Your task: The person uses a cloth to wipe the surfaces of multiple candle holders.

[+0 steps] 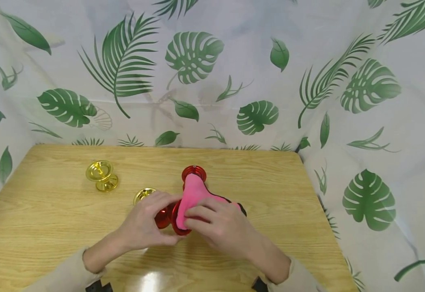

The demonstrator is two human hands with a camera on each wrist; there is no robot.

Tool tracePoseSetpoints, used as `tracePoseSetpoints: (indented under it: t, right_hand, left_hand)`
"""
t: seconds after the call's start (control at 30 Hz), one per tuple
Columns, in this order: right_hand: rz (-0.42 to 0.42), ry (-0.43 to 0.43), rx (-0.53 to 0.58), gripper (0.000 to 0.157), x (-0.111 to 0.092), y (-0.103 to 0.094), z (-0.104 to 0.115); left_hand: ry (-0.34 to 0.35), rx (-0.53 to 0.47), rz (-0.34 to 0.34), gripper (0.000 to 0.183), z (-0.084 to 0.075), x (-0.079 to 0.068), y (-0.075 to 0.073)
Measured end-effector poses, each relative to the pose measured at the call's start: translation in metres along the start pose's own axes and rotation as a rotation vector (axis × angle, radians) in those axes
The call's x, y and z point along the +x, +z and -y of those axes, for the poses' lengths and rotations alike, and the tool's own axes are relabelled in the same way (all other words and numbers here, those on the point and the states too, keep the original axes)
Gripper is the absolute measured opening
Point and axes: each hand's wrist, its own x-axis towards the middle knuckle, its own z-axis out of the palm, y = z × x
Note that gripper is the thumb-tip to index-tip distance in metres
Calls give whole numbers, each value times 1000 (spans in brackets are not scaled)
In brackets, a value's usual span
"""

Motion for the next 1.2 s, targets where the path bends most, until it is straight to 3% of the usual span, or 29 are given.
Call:
tracePoseSetpoints:
  t: [0.43,0.7,0.97,1.1,1.2]
  right_hand:
    - [-113,-36,94,28,-9,-15,0]
    - [-98,-6,46,19,-5,-5,2]
    - [-70,35,63,19,-2,10,0]
    - [-55,37,44,11,0,15,0]
    - [-18,44,21,16,2,17,0]
  left_hand:
    - [-54,48,7,85,4,-7,-3]
    - [-6,113,-27,86,1,-5,-3]
    - [22,138,-24,87,0,-4,-2]
    - [30,151,-22,84,1,-4,-1]
    - [34,157,-21,83,2,-4,0]
